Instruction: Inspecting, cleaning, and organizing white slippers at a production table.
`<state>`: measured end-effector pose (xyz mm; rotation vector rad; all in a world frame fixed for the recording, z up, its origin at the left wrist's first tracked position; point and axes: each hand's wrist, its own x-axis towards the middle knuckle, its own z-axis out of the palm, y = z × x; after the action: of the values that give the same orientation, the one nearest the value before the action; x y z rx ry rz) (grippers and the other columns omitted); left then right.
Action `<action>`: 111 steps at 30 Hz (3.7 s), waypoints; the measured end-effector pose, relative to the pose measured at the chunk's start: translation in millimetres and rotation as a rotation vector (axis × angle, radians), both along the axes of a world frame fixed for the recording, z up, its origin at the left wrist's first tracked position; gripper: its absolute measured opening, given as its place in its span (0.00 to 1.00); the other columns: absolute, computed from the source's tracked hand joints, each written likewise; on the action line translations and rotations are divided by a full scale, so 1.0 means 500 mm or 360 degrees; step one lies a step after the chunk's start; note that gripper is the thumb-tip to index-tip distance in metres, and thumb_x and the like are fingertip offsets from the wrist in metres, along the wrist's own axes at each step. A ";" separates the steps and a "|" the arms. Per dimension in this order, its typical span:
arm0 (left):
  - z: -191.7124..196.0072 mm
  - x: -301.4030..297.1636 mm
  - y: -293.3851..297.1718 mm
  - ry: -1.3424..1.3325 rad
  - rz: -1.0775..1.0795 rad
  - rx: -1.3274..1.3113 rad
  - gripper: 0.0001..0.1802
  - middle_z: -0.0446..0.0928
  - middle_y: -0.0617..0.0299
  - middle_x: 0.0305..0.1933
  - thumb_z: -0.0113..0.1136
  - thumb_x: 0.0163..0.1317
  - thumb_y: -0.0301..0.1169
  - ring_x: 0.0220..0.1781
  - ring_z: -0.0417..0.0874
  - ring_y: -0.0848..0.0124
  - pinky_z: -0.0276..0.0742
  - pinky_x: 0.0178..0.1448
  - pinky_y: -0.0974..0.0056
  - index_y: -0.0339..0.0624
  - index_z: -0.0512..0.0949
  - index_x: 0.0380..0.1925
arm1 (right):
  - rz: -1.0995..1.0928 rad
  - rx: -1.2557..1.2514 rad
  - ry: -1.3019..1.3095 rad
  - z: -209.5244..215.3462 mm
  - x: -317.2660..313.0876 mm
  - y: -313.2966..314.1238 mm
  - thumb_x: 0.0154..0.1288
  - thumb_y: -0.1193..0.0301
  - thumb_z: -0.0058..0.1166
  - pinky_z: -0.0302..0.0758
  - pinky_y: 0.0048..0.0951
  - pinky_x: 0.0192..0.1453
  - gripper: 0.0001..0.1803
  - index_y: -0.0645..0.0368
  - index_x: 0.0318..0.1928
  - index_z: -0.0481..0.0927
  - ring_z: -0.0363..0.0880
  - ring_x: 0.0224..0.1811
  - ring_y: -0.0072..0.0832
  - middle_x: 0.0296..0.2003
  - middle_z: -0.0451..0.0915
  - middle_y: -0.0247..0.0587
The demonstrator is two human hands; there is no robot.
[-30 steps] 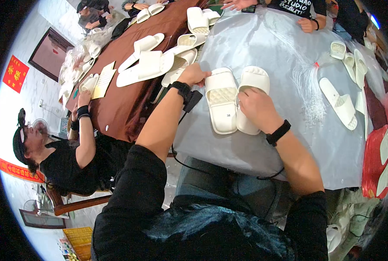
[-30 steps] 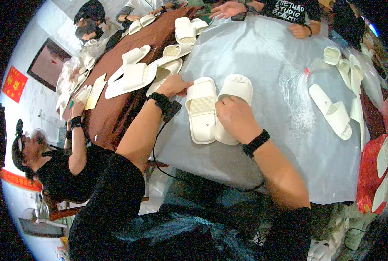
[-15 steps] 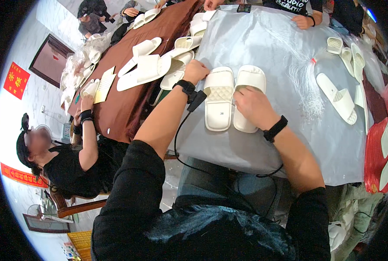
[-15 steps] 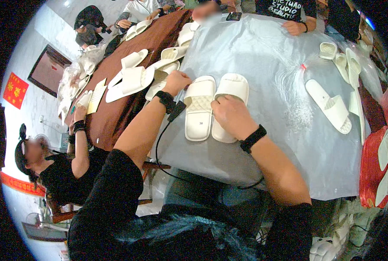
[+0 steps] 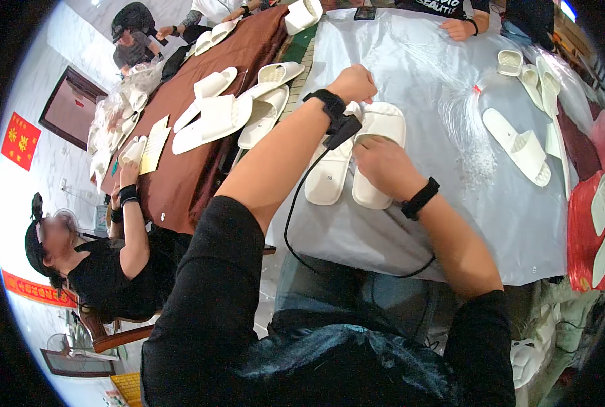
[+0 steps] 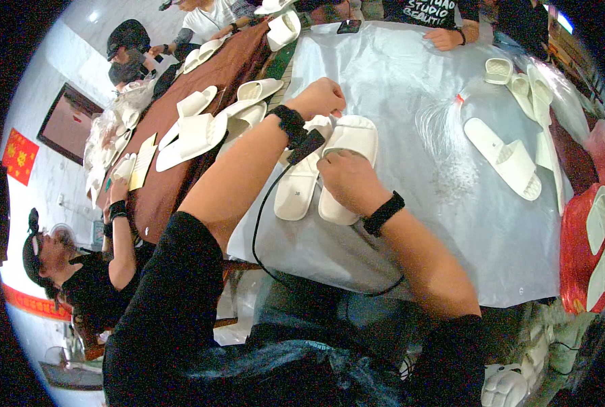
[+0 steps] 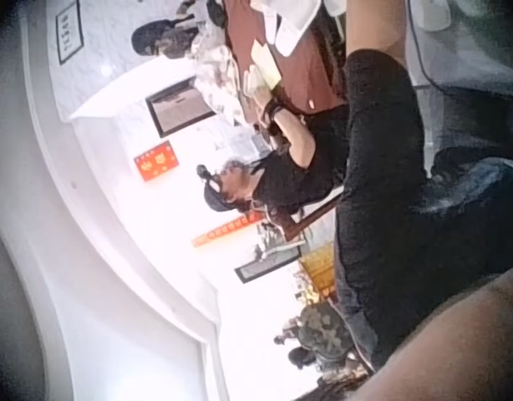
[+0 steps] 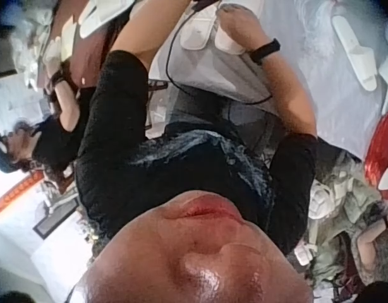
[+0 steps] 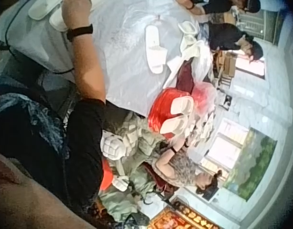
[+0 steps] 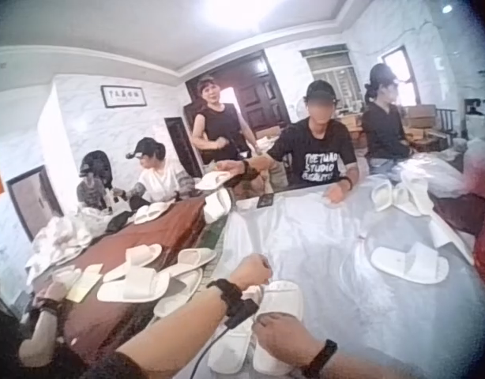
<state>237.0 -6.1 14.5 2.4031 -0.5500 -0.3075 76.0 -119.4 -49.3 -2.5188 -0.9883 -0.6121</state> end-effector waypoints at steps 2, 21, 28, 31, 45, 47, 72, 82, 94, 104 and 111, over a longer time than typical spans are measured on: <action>-0.010 0.011 -0.021 0.0002 -0.0011 0.0124 0.09 0.81 0.58 0.21 0.63 0.49 0.29 0.22 0.81 0.74 0.75 0.25 0.69 0.31 0.81 0.26 | 0.0008 -0.0009 -0.0014 -0.004 0.002 0.001 0.55 0.73 0.51 0.78 0.37 0.46 0.06 0.60 0.33 0.78 0.81 0.42 0.38 0.34 0.80 0.43; -0.048 0.009 -0.103 -0.0289 -0.0515 0.0336 0.14 0.81 0.56 0.19 0.74 0.45 0.35 0.22 0.84 0.69 0.78 0.30 0.67 0.34 0.81 0.20 | -0.0078 -0.0189 0.0052 -0.019 0.018 -0.002 0.56 0.71 0.52 0.78 0.37 0.36 0.10 0.62 0.38 0.75 0.81 0.33 0.38 0.30 0.80 0.43; -0.061 0.012 -0.104 -0.0307 -0.0652 0.0348 0.16 0.81 0.55 0.20 0.75 0.42 0.38 0.23 0.84 0.66 0.78 0.31 0.64 0.36 0.81 0.19 | 0.0085 -0.0087 0.0308 -0.008 0.028 -0.010 0.60 0.72 0.50 0.77 0.41 0.34 0.07 0.64 0.36 0.74 0.81 0.30 0.44 0.27 0.80 0.49; -0.068 0.015 -0.109 -0.0540 -0.0704 0.0409 0.16 0.81 0.54 0.22 0.75 0.41 0.39 0.25 0.84 0.63 0.79 0.33 0.62 0.37 0.82 0.20 | 0.0083 -0.0097 0.0307 -0.009 0.029 -0.015 0.60 0.72 0.50 0.77 0.42 0.35 0.07 0.64 0.36 0.74 0.81 0.31 0.45 0.26 0.80 0.49; -0.045 -0.005 -0.090 0.0082 -0.0505 -0.0013 0.15 0.80 0.58 0.18 0.74 0.47 0.35 0.22 0.81 0.71 0.74 0.29 0.68 0.34 0.80 0.18 | 0.0098 0.0000 0.0344 -0.016 0.025 -0.017 0.59 0.72 0.50 0.76 0.43 0.41 0.08 0.65 0.37 0.74 0.80 0.37 0.46 0.32 0.80 0.52; -0.042 -0.007 -0.098 0.0034 -0.0562 0.0096 0.15 0.80 0.59 0.18 0.74 0.47 0.35 0.22 0.80 0.71 0.73 0.29 0.67 0.34 0.80 0.18 | 0.0093 -0.0027 0.0385 -0.011 0.025 -0.018 0.59 0.73 0.51 0.76 0.43 0.40 0.08 0.65 0.36 0.74 0.80 0.37 0.46 0.31 0.80 0.52; -0.074 0.022 -0.147 -0.0321 -0.0776 0.0629 0.17 0.81 0.56 0.20 0.75 0.42 0.40 0.24 0.83 0.63 0.78 0.31 0.61 0.36 0.81 0.18 | 0.0034 0.0110 0.0198 -0.042 0.031 -0.014 0.54 0.73 0.55 0.77 0.37 0.36 0.07 0.62 0.34 0.76 0.81 0.34 0.40 0.29 0.80 0.47; -0.072 0.027 -0.106 -0.0073 -0.0534 0.0492 0.13 0.80 0.55 0.19 0.72 0.40 0.34 0.24 0.82 0.67 0.77 0.30 0.62 0.34 0.81 0.18 | 0.0288 0.0585 0.1023 0.103 -0.005 -0.107 0.65 0.66 0.53 0.76 0.32 0.29 0.10 0.60 0.35 0.83 0.84 0.34 0.32 0.30 0.83 0.41; -0.084 0.023 -0.111 -0.0064 -0.0517 0.0394 0.13 0.82 0.58 0.20 0.74 0.40 0.34 0.22 0.82 0.70 0.79 0.31 0.66 0.36 0.82 0.18 | -0.1315 0.0407 0.1040 -0.019 0.206 -0.211 0.57 0.61 0.61 0.78 0.47 0.49 0.21 0.66 0.42 0.80 0.82 0.42 0.54 0.38 0.83 0.59; -0.115 0.013 -0.077 -0.0551 -0.0434 0.0065 0.16 0.83 0.49 0.27 0.76 0.38 0.37 0.32 0.85 0.53 0.81 0.40 0.56 0.37 0.83 0.22 | -0.1072 0.0533 0.0627 -0.017 0.208 -0.150 0.55 0.68 0.59 0.77 0.45 0.43 0.12 0.67 0.33 0.81 0.81 0.39 0.54 0.33 0.82 0.59; -0.050 -0.060 0.048 -0.0134 -0.0060 -0.0886 0.12 0.81 0.58 0.23 0.66 0.57 0.34 0.24 0.81 0.74 0.74 0.28 0.68 0.34 0.80 0.26 | -0.0412 0.1855 0.0962 0.094 0.108 -0.036 0.71 0.70 0.50 0.62 0.20 0.21 0.09 0.59 0.33 0.72 0.75 0.21 0.19 0.21 0.77 0.33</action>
<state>207.0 17.9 -10.6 1.8737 -0.6243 -0.0543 130.2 -137.4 -2.4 -1.5701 0.0019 -0.2926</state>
